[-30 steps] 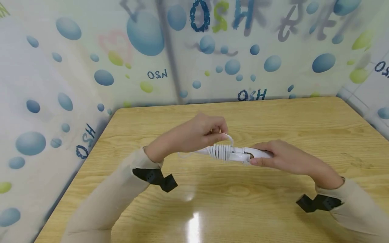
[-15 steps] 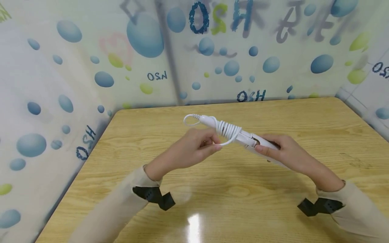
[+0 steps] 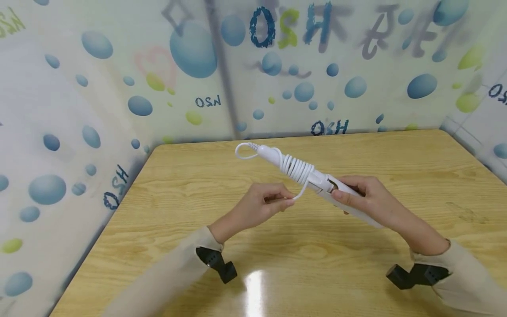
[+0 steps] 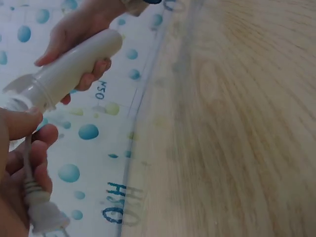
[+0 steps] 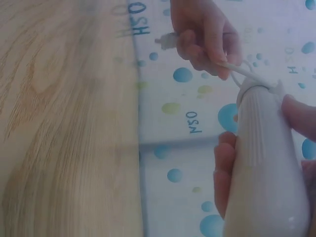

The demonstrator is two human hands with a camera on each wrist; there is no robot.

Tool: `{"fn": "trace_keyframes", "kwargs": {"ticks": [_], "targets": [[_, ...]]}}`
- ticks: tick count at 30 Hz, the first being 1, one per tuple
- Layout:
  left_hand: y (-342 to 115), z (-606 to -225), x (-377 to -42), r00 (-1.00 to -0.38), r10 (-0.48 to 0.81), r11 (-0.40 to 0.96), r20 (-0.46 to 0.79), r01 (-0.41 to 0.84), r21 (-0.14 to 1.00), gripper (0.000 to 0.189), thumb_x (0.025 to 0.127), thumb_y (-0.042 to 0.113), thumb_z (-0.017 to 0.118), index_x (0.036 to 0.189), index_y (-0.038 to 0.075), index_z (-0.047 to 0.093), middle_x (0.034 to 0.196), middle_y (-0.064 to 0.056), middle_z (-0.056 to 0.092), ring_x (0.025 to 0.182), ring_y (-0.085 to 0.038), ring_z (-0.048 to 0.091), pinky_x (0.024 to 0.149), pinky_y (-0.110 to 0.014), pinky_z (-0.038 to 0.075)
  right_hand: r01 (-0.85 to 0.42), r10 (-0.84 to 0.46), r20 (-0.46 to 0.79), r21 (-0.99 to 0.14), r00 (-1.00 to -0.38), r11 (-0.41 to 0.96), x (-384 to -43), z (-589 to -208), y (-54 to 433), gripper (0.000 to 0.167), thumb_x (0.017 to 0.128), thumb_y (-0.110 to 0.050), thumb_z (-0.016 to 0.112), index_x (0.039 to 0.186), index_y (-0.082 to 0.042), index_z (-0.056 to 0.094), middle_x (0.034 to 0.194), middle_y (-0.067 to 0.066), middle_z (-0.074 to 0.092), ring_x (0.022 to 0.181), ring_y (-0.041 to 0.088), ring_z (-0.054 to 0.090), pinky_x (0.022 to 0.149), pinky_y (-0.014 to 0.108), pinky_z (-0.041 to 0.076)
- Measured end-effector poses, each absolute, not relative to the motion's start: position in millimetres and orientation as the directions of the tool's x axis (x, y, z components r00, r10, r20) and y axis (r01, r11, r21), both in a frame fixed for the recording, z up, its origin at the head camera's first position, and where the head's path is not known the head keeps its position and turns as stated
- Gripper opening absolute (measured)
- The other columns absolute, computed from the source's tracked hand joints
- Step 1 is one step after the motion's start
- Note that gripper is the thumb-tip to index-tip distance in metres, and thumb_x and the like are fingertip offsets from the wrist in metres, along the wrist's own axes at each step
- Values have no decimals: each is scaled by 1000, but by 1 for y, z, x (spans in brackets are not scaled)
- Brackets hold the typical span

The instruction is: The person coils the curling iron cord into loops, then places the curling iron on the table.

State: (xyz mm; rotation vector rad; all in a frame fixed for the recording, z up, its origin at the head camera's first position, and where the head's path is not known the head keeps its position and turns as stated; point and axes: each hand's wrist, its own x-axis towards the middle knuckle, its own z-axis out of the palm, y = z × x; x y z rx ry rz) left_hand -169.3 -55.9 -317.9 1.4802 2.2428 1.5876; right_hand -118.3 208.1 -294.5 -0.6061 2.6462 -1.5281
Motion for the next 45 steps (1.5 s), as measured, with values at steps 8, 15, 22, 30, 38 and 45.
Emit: {"fn": "trace_keyframes", "kwargs": {"ticks": [8, 15, 22, 30, 38, 45], "targets": [[-68, -324, -190, -373, 840, -22, 394, 702, 712, 29, 90, 1, 56, 119, -4, 59, 77, -1, 53, 66, -11, 41, 57, -25, 39, -318, -378, 165, -865, -911, 388, -118, -296, 220, 35, 95, -12, 51, 125, 5, 51, 94, 16, 60, 67, 22, 58, 55, 34, 50], [-67, -330, -200, -542, 799, 50, 260, 490, 870, 9, 82, -2, 66, 89, -6, 69, 69, -5, 60, 56, -17, 48, 52, -26, 40, -420, -549, 220, -867, -806, 269, -117, -293, 229, 33, 94, 0, 46, 122, -13, 57, 91, 7, 61, 67, 20, 58, 55, 34, 50], [-62, -328, -211, -291, 937, -33, 191, 470, 882, 9, 84, -9, 51, 78, -8, 58, 72, -1, 55, 67, -7, 47, 64, -24, 43, -431, -731, 123, -868, -671, 249, -113, -289, 224, 32, 93, -1, 50, 125, -2, 53, 101, 5, 62, 75, 14, 55, 58, 31, 48], [-66, -318, -231, -167, 967, 237, -192, 310, 921, 21, 87, -1, 59, 106, -9, 62, 94, -3, 65, 76, -7, 55, 71, -28, 47, -435, -791, 18, -842, -612, 318, -111, -287, 222, 31, 91, -6, 55, 122, -12, 58, 97, 0, 62, 75, 11, 56, 59, 28, 48], [-59, -289, -228, -170, 978, 180, -125, 365, 913, 20, 85, 0, 63, 104, -6, 64, 97, -5, 65, 68, -10, 51, 67, -26, 46, -479, -836, -58, -797, -545, 367, -119, -286, 216, 20, 92, -16, 56, 111, -20, 63, 90, -5, 63, 69, 6, 55, 56, 24, 47], [-53, -265, -215, -237, 971, 116, -4, 461, 880, 14, 82, -2, 65, 97, -4, 64, 92, -6, 62, 71, -16, 53, 66, -30, 48, -440, -806, -126, -784, -578, 438, -130, -288, 221, 18, 94, -18, 53, 109, -15, 63, 86, -3, 61, 68, 8, 54, 57, 26, 47]]}}
